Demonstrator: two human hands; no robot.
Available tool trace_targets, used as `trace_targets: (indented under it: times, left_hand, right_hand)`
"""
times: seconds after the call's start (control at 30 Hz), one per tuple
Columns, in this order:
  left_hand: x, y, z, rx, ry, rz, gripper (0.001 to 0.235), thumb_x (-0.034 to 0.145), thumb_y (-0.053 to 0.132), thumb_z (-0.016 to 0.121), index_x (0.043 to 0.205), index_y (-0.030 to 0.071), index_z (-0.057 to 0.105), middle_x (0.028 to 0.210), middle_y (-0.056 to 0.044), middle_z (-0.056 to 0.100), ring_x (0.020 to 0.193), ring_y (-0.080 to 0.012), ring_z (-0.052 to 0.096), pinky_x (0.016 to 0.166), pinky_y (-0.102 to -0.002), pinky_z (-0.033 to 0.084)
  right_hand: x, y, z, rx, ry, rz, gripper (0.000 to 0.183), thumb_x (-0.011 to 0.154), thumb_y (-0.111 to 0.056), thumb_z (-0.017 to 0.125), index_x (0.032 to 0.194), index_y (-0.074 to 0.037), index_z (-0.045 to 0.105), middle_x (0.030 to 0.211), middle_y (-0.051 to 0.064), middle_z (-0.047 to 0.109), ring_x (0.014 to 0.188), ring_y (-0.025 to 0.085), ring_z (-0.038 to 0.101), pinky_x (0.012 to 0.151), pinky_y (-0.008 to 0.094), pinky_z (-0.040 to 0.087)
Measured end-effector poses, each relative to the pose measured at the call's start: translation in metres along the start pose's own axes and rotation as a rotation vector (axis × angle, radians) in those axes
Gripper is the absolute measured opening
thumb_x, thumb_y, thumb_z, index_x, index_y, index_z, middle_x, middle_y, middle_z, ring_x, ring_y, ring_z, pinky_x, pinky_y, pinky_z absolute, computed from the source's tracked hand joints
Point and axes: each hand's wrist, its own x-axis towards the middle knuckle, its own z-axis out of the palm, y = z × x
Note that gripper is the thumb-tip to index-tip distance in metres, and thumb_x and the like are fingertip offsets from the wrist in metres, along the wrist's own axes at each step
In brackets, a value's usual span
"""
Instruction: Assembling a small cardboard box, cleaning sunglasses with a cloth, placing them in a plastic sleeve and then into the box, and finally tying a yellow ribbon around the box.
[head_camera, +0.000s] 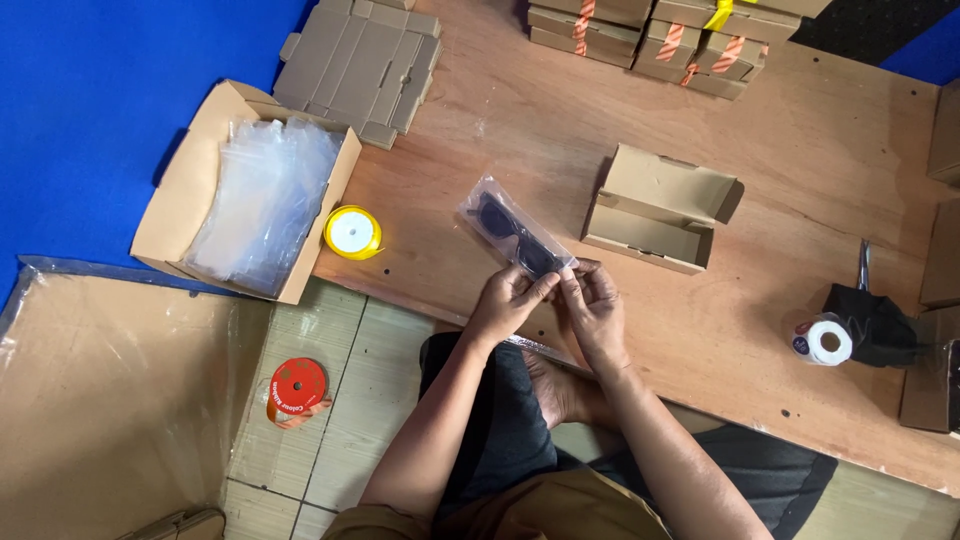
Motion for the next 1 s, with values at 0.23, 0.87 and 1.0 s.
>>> trace_targets:
  times: [0.23,0.87,1.0]
  left_hand:
    - [0.0,-0.009,0.003,0.157,0.01,0.051,0.022,0.097,0.026,0.075,0.098,0.004,0.073,0.082,-0.015,0.077,0.085,-0.0175,0.073,0.076,-0.039,0.059]
    - [-0.002,-0.004,0.012,0.179,0.004,0.156,0.015,0.092,0.015,0.079,0.089,0.005,0.068,0.067,-0.006,0.065,0.07,-0.0116,0.063,0.073,-0.032,0.055]
    - [0.0,-0.003,0.011,0.239,-0.003,0.18,0.023,0.088,0.016,0.083,0.086,0.002,0.065,0.066,-0.011,0.062,0.065,-0.0181,0.064,0.067,-0.035,0.055]
  right_hand:
    - [0.007,0.012,-0.007,0.073,-0.009,-0.082,0.01,0.101,-0.009,0.068,0.103,0.001,0.066,0.069,0.007,0.063,0.065,0.013,0.066,0.062,0.025,0.055]
    - [0.01,0.03,-0.02,0.156,-0.063,-0.191,0.023,0.107,-0.017,0.047,0.103,0.002,0.06,0.071,0.018,0.066,0.064,0.021,0.066,0.061,0.03,0.05]
    - [0.005,0.013,-0.013,0.059,-0.049,-0.216,0.012,0.105,-0.01,0.061,0.104,0.002,0.059,0.073,0.011,0.065,0.065,0.014,0.065,0.063,0.024,0.051]
